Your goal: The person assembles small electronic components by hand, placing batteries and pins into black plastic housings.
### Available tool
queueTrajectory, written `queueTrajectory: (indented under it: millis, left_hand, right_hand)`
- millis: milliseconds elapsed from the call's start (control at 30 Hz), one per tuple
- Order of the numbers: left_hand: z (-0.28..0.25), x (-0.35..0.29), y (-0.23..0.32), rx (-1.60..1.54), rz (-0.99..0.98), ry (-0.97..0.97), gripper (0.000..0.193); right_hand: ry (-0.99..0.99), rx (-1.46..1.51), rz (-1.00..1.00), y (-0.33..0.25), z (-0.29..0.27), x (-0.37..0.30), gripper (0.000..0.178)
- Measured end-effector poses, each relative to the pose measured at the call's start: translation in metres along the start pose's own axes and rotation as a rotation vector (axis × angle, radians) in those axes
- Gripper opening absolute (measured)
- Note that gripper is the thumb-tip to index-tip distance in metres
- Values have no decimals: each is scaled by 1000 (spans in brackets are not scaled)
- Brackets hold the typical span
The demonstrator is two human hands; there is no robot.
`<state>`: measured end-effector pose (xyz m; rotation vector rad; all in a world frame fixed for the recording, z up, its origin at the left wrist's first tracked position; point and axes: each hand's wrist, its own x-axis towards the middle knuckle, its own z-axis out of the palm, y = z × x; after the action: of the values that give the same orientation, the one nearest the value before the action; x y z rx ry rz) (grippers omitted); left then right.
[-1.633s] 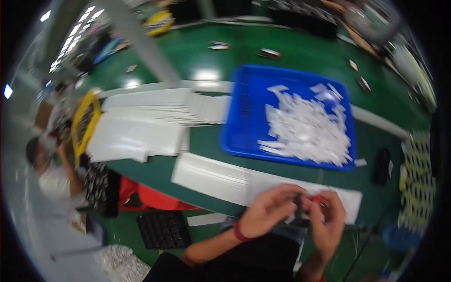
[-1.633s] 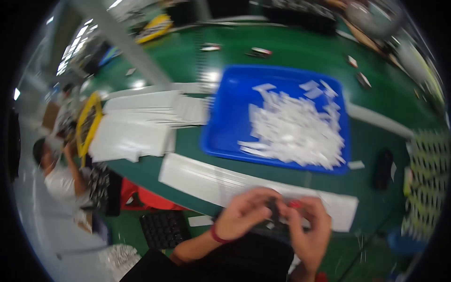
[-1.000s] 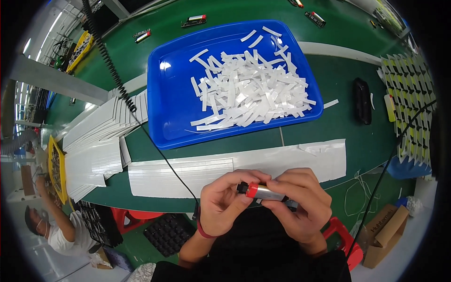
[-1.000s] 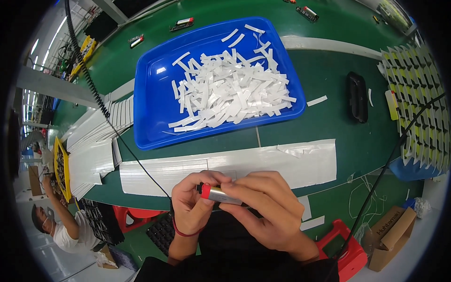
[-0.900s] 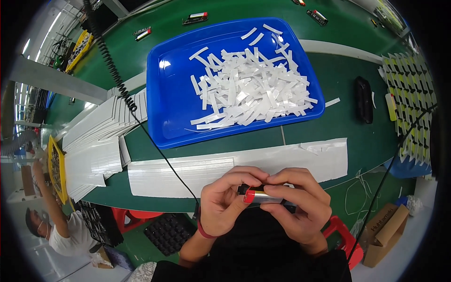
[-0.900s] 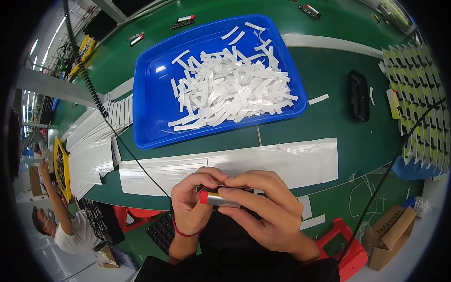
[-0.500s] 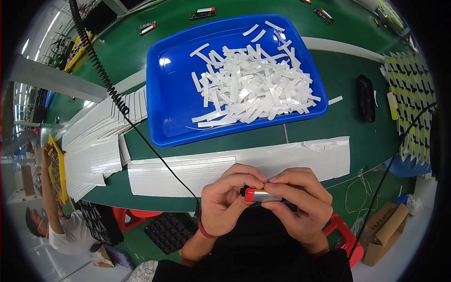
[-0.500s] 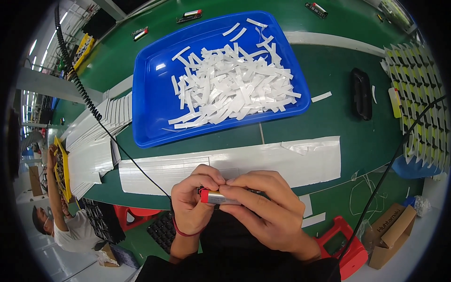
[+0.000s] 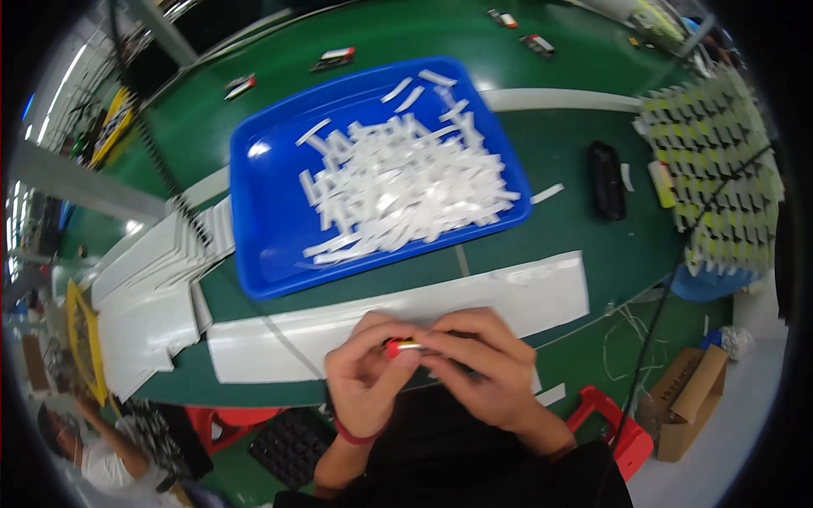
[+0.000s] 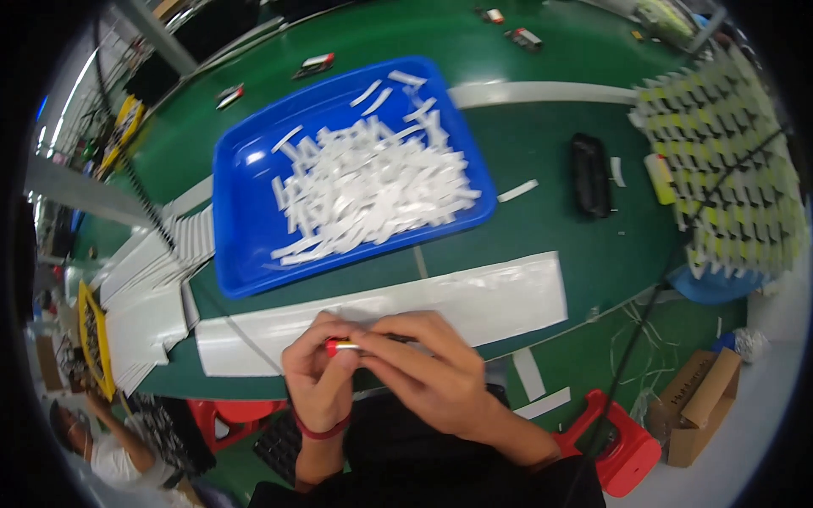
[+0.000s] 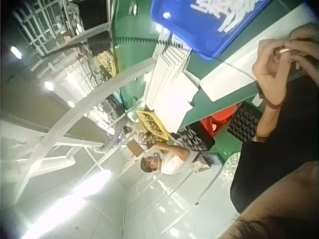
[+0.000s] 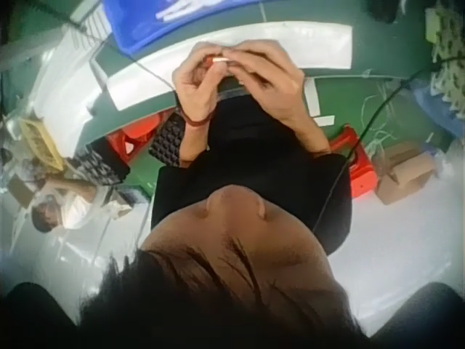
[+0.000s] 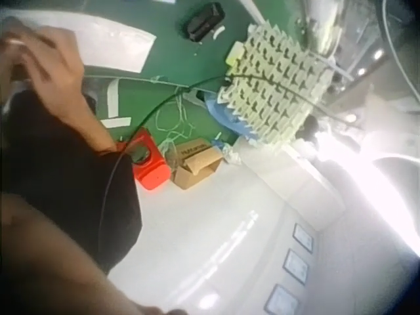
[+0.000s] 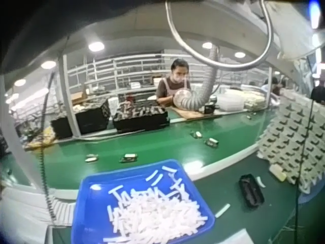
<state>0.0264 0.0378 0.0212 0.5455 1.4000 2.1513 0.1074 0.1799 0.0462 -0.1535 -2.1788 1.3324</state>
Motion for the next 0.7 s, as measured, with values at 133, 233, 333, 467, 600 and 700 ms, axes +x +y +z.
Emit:
queueTrajectory:
  millis: [133, 233, 333, 467, 600, 700]
  left_hand:
    - [5, -1, 6, 150, 40, 32, 29]
    - [11, 0, 8, 127, 15, -45, 31]
    - [10, 0, 7, 113, -16, -121, 36]
    - [10, 1, 6, 105, -31, -150, 47]
    - [12, 1, 4, -35, -83, -111, 56]
    - [24, 8, 9, 25, -31, -39, 62]
  right_hand:
    - [16, 22, 190, -11, -12, 6, 32]
    - [-280, 47, 351, -9, -35, 8, 27]
    - [-486, 42, 414, -8, -51, 17, 25]
    - [-574, 37, 313, -7, -54, 22, 25]
    - [-590, -33, 300, -10, -58, 29, 26]
    - [-443, -108, 279, -7, -80, 46, 27]
